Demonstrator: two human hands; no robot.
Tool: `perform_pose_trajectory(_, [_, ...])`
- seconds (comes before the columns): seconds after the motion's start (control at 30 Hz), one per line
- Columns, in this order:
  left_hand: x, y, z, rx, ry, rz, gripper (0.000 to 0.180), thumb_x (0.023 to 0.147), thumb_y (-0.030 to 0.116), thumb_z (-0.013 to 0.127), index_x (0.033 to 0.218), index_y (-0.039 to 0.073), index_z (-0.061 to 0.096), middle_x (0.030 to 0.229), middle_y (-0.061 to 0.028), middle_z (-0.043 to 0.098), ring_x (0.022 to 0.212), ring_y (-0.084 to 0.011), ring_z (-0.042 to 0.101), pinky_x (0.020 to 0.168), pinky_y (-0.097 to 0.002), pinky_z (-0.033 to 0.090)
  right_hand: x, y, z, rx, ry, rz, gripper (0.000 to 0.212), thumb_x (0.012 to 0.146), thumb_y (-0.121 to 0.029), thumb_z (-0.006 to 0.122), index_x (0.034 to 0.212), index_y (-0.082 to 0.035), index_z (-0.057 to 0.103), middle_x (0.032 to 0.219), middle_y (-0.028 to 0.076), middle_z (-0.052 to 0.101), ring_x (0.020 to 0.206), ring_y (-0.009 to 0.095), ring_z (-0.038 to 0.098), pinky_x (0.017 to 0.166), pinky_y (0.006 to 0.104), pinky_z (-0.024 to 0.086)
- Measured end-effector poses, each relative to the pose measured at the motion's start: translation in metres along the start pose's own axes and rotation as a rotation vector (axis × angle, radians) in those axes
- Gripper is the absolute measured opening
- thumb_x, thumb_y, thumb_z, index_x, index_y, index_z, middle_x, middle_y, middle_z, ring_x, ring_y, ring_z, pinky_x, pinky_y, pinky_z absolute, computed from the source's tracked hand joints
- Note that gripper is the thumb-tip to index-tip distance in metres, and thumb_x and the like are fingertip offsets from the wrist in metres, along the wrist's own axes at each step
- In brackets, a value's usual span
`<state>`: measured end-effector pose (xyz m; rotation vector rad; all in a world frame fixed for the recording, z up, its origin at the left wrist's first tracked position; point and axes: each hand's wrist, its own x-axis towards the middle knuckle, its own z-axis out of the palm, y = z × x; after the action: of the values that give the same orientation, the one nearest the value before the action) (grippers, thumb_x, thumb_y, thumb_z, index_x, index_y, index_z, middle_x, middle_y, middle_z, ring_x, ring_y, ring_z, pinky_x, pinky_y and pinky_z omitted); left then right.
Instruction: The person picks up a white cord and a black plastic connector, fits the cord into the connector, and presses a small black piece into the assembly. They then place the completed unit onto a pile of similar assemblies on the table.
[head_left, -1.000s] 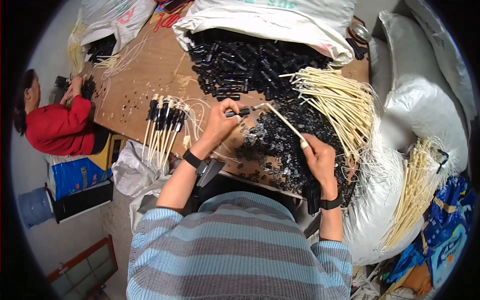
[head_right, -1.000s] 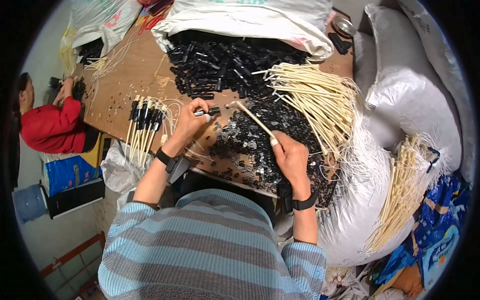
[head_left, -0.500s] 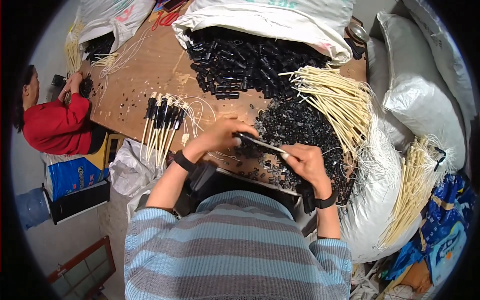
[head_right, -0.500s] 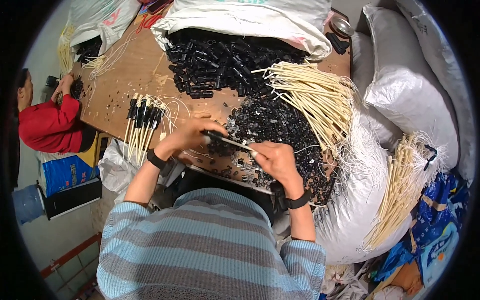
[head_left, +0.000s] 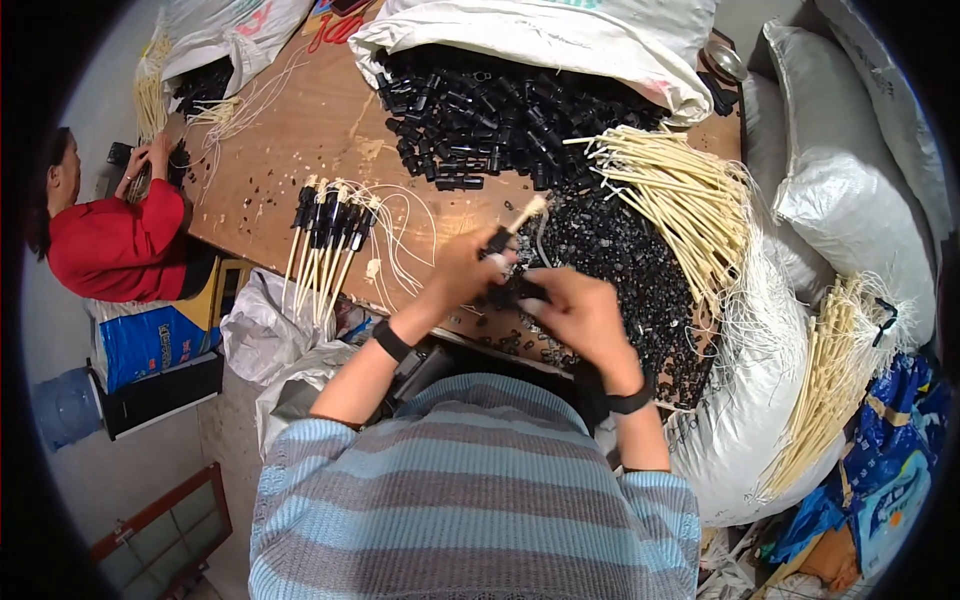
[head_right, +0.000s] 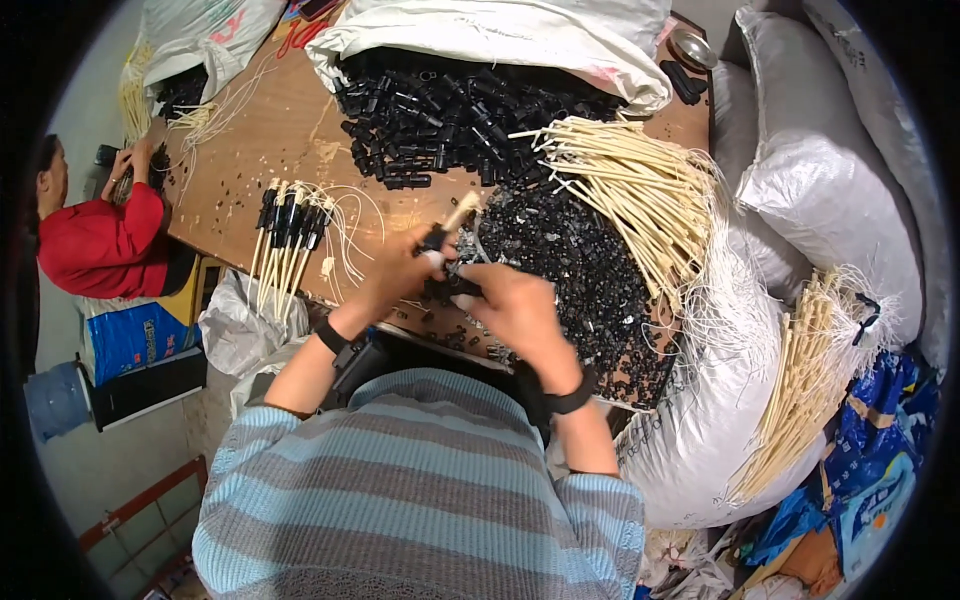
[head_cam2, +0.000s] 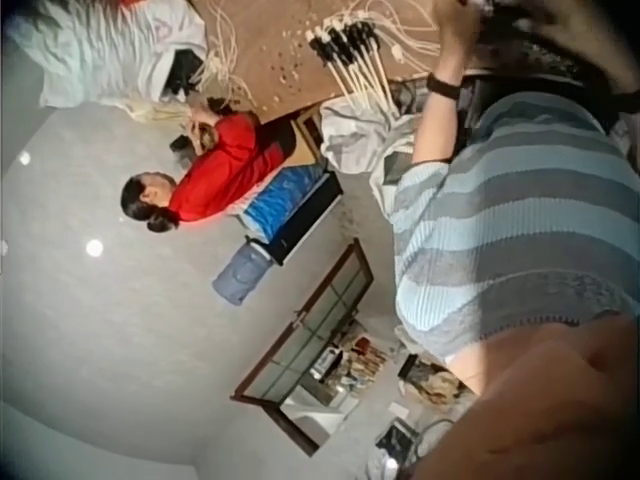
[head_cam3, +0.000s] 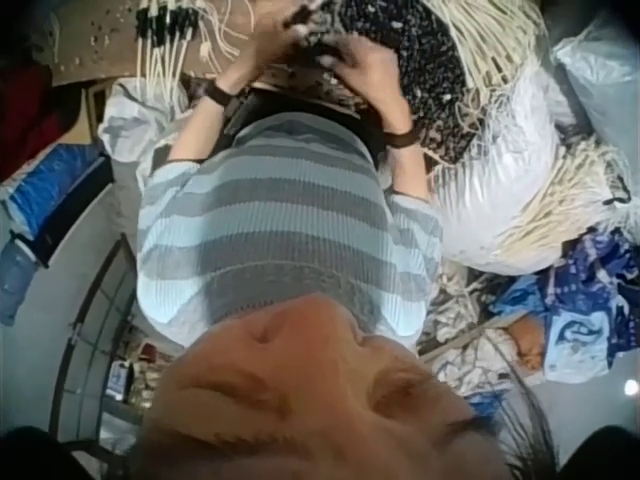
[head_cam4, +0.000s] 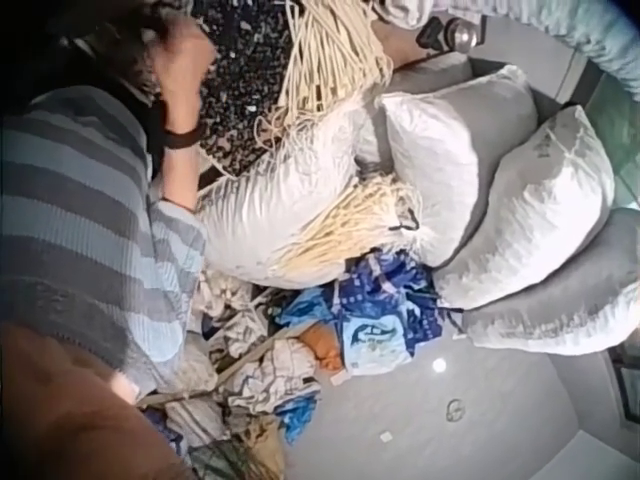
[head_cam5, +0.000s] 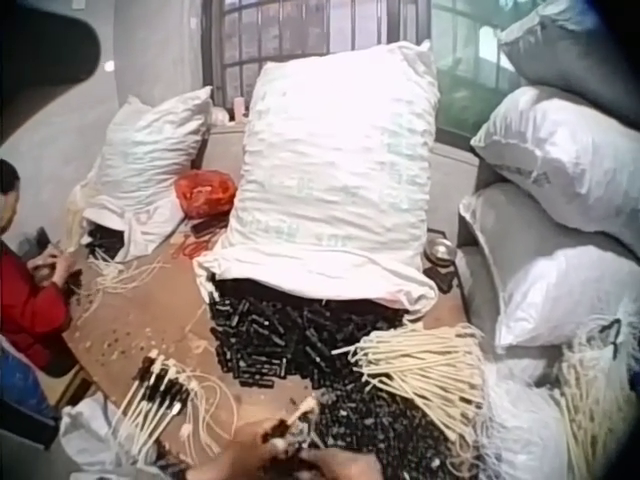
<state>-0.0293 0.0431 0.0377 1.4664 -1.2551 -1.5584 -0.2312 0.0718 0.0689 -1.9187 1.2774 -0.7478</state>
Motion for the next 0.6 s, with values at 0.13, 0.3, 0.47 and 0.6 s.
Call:
perform_pose_trajectory(0.13, [-0.003, 0.004, 0.006, 0.336, 0.015, 0.265, 0.014, 0.075, 0.002, 0.066, 0.089, -0.001, 0.067, 0.069, -0.0011, 0.061, 0.064, -0.0059, 0.055, 0.059, -0.0228, 0.046, 0.0, 0.0, 0.03, -0.109, 0.143, 0.043, 0.011, 0.078, -0.012, 0.071, 0.088, -0.007, 0.07, 0.067, 0.012, 0.063, 0.055, 0.026, 0.062, 0.052, 0.0342, 0.047])
perform_pose_trajectory(0.3, [-0.002, -0.007, 0.0, 0.572, 0.058, 0.402, 0.029, 0.071, -0.003, 0.063, 0.099, 0.003, 0.065, 0.083, -0.0081, 0.065, 0.077, -0.02, 0.063, 0.07, -0.031, 0.05, -0.001, 0.01, 0.026, -0.167, 0.159, -0.067, 0.01, 0.079, -0.01, 0.068, 0.089, -0.007, 0.07, 0.064, 0.013, 0.064, 0.054, 0.027, 0.063, 0.05, 0.0335, 0.048])
perform_pose_trajectory(0.47, [-0.003, -0.008, -0.001, 0.762, 0.186, 0.708, 0.035, 0.065, -0.004, 0.062, 0.096, 0.01, 0.065, 0.082, -0.0079, 0.063, 0.08, -0.0294, 0.061, 0.067, -0.04, 0.05, 0.002, 0.005, 0.024, -0.219, 0.253, -0.019, 0.009, 0.08, -0.008, 0.065, 0.089, -0.006, 0.069, 0.06, 0.012, 0.061, 0.05, 0.024, 0.062, 0.049, 0.0324, 0.047])
perform_pose_trajectory(0.6, [-0.005, -0.005, 0.0, 0.801, 0.145, 0.686, 0.035, 0.066, -0.004, 0.062, 0.098, 0.009, 0.065, 0.087, -0.0087, 0.064, 0.084, -0.0306, 0.061, 0.071, -0.0399, 0.049, 0.004, 0.008, 0.025, -0.245, 0.261, -0.016, 0.01, 0.08, -0.008, 0.065, 0.089, -0.006, 0.069, 0.057, 0.01, 0.06, 0.049, 0.023, 0.061, 0.048, 0.0323, 0.047])
